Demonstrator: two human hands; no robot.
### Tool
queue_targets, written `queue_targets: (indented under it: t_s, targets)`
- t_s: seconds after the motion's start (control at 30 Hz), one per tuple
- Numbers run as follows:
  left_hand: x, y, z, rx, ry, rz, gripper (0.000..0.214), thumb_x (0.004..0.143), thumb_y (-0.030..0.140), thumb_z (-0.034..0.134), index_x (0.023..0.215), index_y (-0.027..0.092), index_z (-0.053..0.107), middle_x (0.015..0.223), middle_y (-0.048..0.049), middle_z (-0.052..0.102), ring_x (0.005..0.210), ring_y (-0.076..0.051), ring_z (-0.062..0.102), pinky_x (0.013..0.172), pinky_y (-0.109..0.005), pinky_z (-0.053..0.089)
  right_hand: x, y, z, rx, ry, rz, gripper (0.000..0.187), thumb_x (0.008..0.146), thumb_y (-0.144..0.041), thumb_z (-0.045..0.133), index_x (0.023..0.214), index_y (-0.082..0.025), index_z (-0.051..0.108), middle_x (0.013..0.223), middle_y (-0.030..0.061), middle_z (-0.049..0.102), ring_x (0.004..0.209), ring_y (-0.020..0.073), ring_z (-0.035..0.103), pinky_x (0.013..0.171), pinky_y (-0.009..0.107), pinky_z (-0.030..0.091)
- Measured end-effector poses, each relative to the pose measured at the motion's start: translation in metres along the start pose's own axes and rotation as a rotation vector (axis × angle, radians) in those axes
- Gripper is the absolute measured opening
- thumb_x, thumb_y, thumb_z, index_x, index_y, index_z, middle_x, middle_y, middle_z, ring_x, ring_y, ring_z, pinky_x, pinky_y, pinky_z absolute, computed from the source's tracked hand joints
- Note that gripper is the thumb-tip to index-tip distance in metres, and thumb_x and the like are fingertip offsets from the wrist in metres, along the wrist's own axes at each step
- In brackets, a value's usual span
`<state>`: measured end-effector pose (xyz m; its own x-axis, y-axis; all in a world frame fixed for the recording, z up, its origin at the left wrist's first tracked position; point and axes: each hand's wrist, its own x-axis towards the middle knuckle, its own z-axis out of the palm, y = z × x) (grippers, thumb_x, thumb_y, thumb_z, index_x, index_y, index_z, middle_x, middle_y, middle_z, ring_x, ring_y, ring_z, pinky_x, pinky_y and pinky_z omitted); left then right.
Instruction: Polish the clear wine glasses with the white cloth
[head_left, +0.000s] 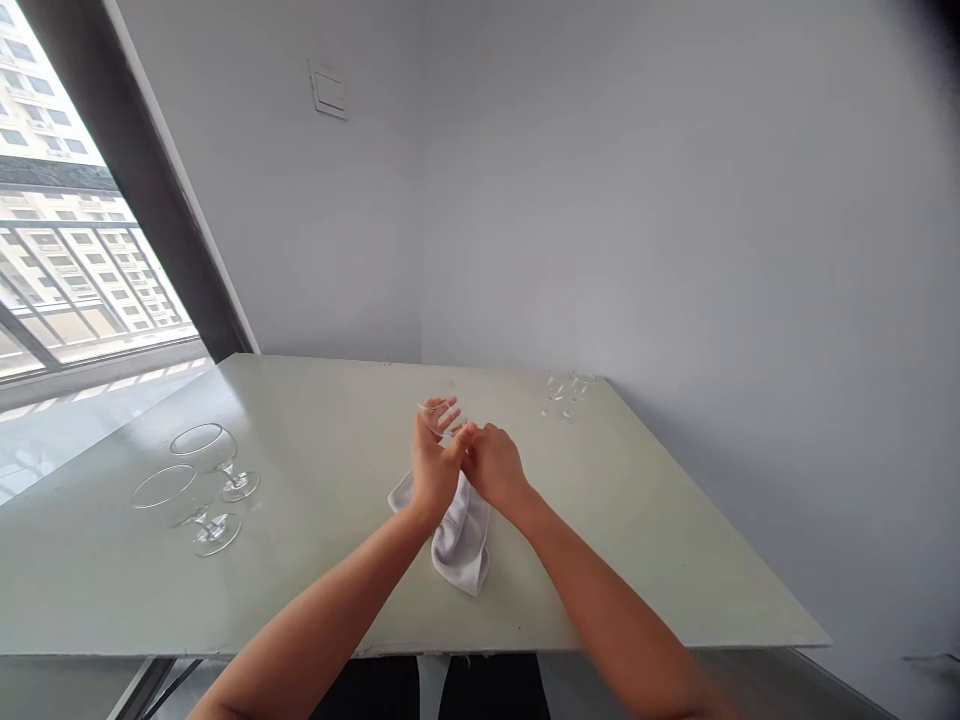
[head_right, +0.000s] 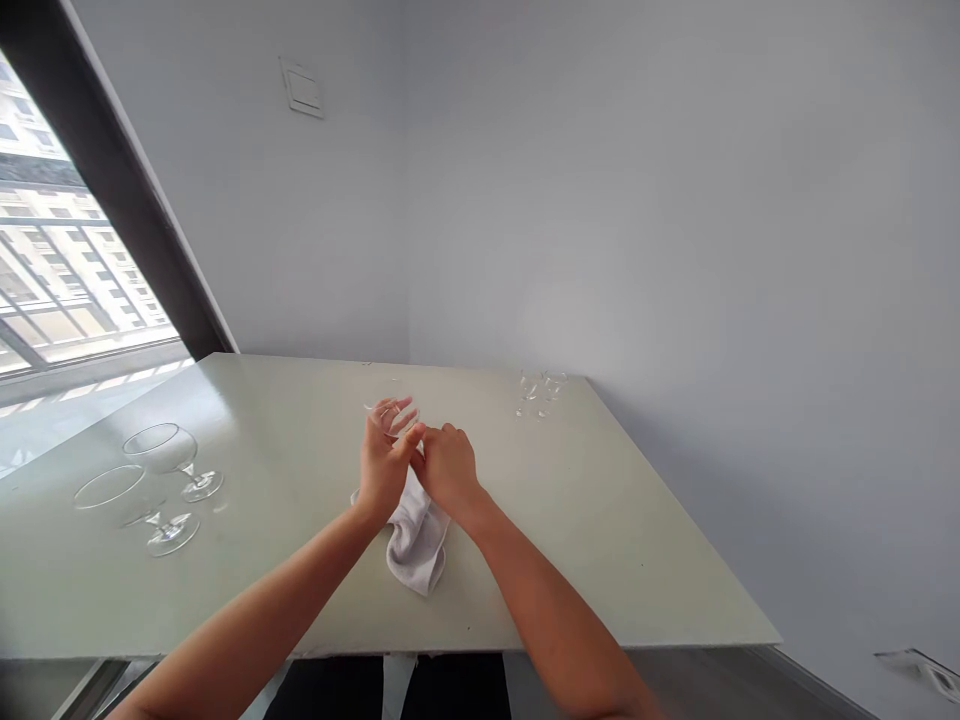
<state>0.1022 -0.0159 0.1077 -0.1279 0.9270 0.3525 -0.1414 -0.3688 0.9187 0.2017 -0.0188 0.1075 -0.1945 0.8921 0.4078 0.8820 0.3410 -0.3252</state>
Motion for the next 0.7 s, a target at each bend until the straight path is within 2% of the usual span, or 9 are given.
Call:
queue_targets:
  t_s: [0.1,0.2,0.27,0.37,0.47,0.57,0.7]
  targets:
    - [0.006,0.000,0.000,0.330,-0.186,-0.008,0.064,0.073,0.036,0.062,0.128,0.030,0.030,0.134,-0.0086,0.042,0.116,-0.024,0.047,0.088,-0.038,0.041,0.017,0.026,0.021,0.069,-0.075,0.180,0.021,0.084,-0.026,0.043,0.074,-0.022,0.062,0.071,-0.0002,0.064,0.066,0.0130,0.054,0.055,0.022,0.031]
    - [0.009,-0.013,-0.023,0.696,-0.313,-0.039,0.077,0.070,0.042,0.063,0.134,0.031,0.022,0.135,-0.0082,0.041,0.121,-0.027,0.040,0.090,-0.041,0.038,0.029,0.071,0.035,0.058,-0.093,0.385,0.024,0.083,-0.028,0.042,0.072,-0.020,0.062,0.081,0.0024,0.066,0.072,0.0137,0.057,0.057,0.021,0.033]
    - [0.006,-0.030,-0.044,0.849,-0.306,-0.063,0.069,0.073,0.043,0.058,0.133,0.030,0.027,0.133,-0.0072,0.043,0.122,-0.026,0.039,0.090,-0.040,0.038,0.034,0.101,0.041,0.038,-0.073,0.484,0.024,0.082,-0.026,0.043,0.074,-0.019,0.063,0.089,0.0056,0.067,0.077,0.0157,0.058,0.059,0.021,0.034]
    - [-0.005,-0.062,-0.069,0.970,-0.223,-0.070,0.054,0.078,0.040,0.051,0.128,0.025,0.034,0.127,-0.0070,0.048,0.117,-0.025,0.042,0.090,-0.039,0.038,0.041,0.138,0.050,0.016,-0.054,0.583,0.022,0.082,-0.023,0.044,0.083,-0.017,0.065,0.094,0.0078,0.066,0.082,0.0175,0.059,0.061,0.022,0.036]
    - [-0.014,-0.087,-0.079,1.039,-0.212,-0.032,0.043,0.079,0.034,0.050,0.120,0.022,0.044,0.119,-0.0067,0.053,0.112,-0.024,0.045,0.092,-0.039,0.036,0.051,0.159,0.059,0.009,-0.050,0.646,0.025,0.083,-0.024,0.043,0.092,-0.017,0.065,0.094,0.0081,0.066,0.085,0.0177,0.060,0.063,0.022,0.038]
    - [-0.017,-0.097,-0.080,1.071,-0.262,0.014,0.035,0.079,0.030,0.049,0.114,0.024,0.050,0.117,-0.0052,0.053,0.109,-0.023,0.046,0.093,-0.038,0.035,0.062,0.173,0.067,0.002,-0.042,0.695,0.027,0.083,-0.024,0.042,0.096,-0.015,0.064,0.097,0.0097,0.065,0.086,0.0183,0.060,0.064,0.023,0.038]
    - [-0.015,-0.097,-0.078,1.086,-0.297,0.024,0.031,0.078,0.027,0.050,0.109,0.025,0.055,0.117,-0.0049,0.053,0.108,-0.022,0.046,0.092,-0.038,0.035,0.077,0.186,0.070,-0.002,-0.027,0.752,0.029,0.083,-0.025,0.041,0.095,-0.013,0.064,0.095,0.0111,0.065,0.086,0.0188,0.060,0.062,0.023,0.038]
